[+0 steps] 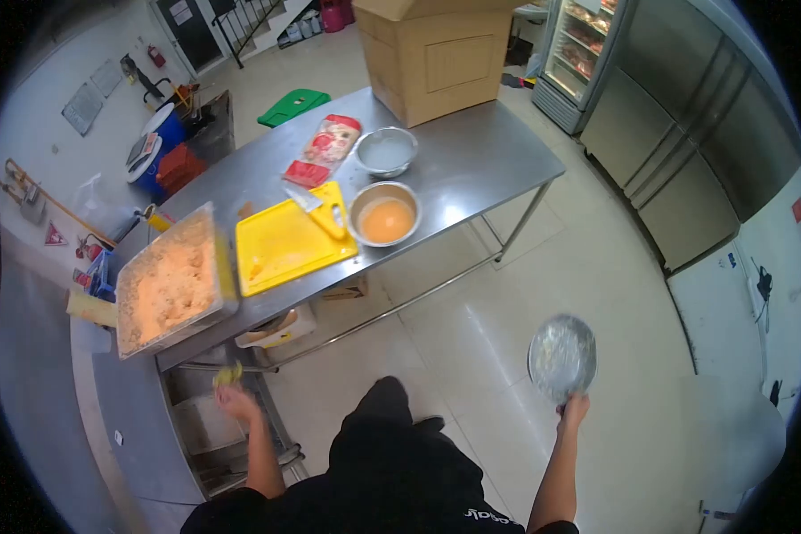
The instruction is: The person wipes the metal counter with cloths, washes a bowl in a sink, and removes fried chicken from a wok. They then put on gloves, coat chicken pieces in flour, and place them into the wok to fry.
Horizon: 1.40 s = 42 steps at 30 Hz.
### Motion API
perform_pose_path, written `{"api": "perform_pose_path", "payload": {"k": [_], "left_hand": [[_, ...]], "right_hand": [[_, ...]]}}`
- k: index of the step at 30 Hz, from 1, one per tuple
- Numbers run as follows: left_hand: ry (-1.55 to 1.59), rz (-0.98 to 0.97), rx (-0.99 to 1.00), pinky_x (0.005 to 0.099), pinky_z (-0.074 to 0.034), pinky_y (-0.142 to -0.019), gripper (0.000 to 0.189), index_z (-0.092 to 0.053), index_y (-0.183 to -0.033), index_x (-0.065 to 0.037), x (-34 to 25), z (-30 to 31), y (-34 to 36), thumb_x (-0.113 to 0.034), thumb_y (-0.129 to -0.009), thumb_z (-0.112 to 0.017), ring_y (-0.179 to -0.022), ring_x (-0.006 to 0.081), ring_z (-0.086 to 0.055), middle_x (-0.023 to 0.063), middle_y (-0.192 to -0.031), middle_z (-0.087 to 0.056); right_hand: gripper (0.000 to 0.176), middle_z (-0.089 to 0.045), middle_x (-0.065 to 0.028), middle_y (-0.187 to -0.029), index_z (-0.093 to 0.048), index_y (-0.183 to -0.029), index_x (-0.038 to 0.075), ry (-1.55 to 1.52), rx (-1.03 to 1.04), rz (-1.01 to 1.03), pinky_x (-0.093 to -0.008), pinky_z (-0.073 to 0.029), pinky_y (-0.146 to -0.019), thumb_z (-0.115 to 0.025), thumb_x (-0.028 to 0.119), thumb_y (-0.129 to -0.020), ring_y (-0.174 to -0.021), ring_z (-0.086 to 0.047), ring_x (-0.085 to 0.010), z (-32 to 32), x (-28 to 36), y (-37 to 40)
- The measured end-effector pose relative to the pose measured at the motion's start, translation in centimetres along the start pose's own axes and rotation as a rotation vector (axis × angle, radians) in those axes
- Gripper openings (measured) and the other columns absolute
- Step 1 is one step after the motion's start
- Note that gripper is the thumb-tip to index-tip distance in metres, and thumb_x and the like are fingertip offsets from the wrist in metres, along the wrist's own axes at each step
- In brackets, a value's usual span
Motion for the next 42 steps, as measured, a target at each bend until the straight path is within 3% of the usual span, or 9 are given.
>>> {"api": "perform_pose_path", "payload": {"k": [4,10,14,18,30,33,35,39,42], "left_hand": [[0.592,0.135,0.325,0.0163,-0.036,-0.047,0.033,-0.049,-0.127,-0.002,-16.8,-15.6,13.4,-0.011,-0.096,-0.050,-0.064,0.0060,-0.054,0.0044,-0.087,-0.063],[0.764,-0.197,0.745,0.0373,-0.041,-0.098,0.042,-0.045,-0.136,-0.004,-34.1,-34.3,36.1,-0.010,-0.094,-0.051,-0.119,0.0253,-0.050,0.0180,-0.127,-0.051],[0.235,-0.064,0.545,0.0431,-0.032,-0.110,0.054,-0.041,-0.142,-0.008,-32.3,-46.2,42.2,-0.011,-0.091,-0.058,-0.133,0.0360,-0.039,0.0259,-0.144,-0.036],[-0.624,-0.458,0.482,0.0589,-0.021,-0.110,0.061,-0.038,-0.143,-0.005,-27.7,-54.1,38.9,-0.023,-0.089,-0.060,-0.132,0.0489,-0.031,0.0275,-0.143,-0.033],[-1.212,-0.203,-0.074,0.0557,-0.029,-0.107,0.049,-0.053,-0.126,-0.003,-28.2,-55.6,46.2,-0.030,-0.085,-0.057,-0.131,0.0363,-0.039,0.0194,-0.142,-0.046],[-1.426,-0.785,0.062,0.0517,-0.032,-0.109,0.046,-0.057,-0.120,0.003,-28.7,-57.1,48.9,-0.028,-0.087,-0.053,-0.122,0.0437,-0.048,0.0286,-0.129,-0.054],[-0.857,-0.590,0.071,0.0515,-0.034,-0.109,0.046,-0.054,-0.124,0.006,-34.9,-60.4,52.6,-0.023,-0.090,-0.050,-0.124,0.0472,-0.045,0.0306,-0.131,-0.051],[-1.148,-0.420,-0.073,0.0452,-0.036,-0.109,0.050,-0.048,-0.136,0.002,-35.9,-66.9,57.7,-0.022,-0.092,-0.046,-0.131,0.0405,-0.043,0.0224,-0.142,-0.047],[-1.183,0.147,-0.178,0.0410,-0.042,-0.104,0.048,-0.051,-0.135,-0.004,-38.7,-69.9,58.1,-0.023,-0.090,-0.050,-0.129,0.0316,-0.048,0.0141,-0.141,-0.050]], "right_hand": [[0.019,-0.052,-0.0031,-0.079,-0.051,-0.098,0.007,-0.145,0.116,0.072,-0.0268,-0.038,-0.041,-0.053,0.013,-0.080,-0.056,-0.050,-0.0137,-6.0,10.7,-12.0],[0.027,-0.059,-0.0054,-0.089,-0.052,-0.106,0.006,-0.307,0.180,0.043,-0.0265,-0.039,-0.045,-0.055,0.013,-0.080,-0.064,-0.055,-0.0153,-12.0,22.3,-23.9],[0.027,-0.060,-0.0054,-0.097,-0.053,-0.107,0.006,-0.345,0.119,-0.016,-0.0266,-0.039,-0.047,-0.055,0.013,-0.081,-0.070,-0.058,-0.0158,-10.8,27.1,-30.8],[0.017,-0.061,-0.0006,-0.084,-0.055,-0.099,0.007,-0.377,0.032,-0.111,-0.0242,-0.036,-0.045,-0.055,0.012,-0.083,-0.061,-0.053,-0.0090,-10.9,31.0,-38.4],[0.031,-0.057,-0.0150,-0.106,-0.052,-0.109,-0.002,-0.093,0.431,0.096,-0.0422,-0.054,-0.077,-0.053,0.011,-0.081,-0.094,-0.060,-0.0290,-24.2,54.5,-76.6],[0.031,-0.057,-0.0138,-0.106,-0.051,-0.110,-0.001,0.041,0.538,0.099,-0.0422,-0.054,-0.076,-0.054,0.010,-0.081,-0.093,-0.061,-0.0284,-31.5,60.5,-85.9],[0.029,-0.058,-0.0125,-0.100,-0.050,-0.110,0.004,0.011,0.570,0.100,-0.0405,-0.053,-0.069,-0.054,0.010,-0.082,-0.087,-0.061,-0.0265,-39.3,64.9,-87.6],[0.027,-0.056,-0.0094,-0.089,-0.049,-0.108,0.005,0.096,0.629,0.055,-0.0340,-0.048,-0.052,-0.054,0.009,-0.081,-0.069,-0.058,-0.0211,-54.3,68.3,-95.6],[0.025,-0.056,-0.0083,-0.081,-0.050,-0.105,0.003,0.211,0.546,0.037,-0.0328,-0.047,-0.048,-0.054,0.010,-0.081,-0.061,-0.055,-0.0193,-62.1,69.4,-101.3]]}}
Point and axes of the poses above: each hand's wrist, its own y-axis away from the middle knuckle, its own z-axis out of the back of the hand, x = y × z, the point moved 3 cm from there along -y, towards the middle knuckle
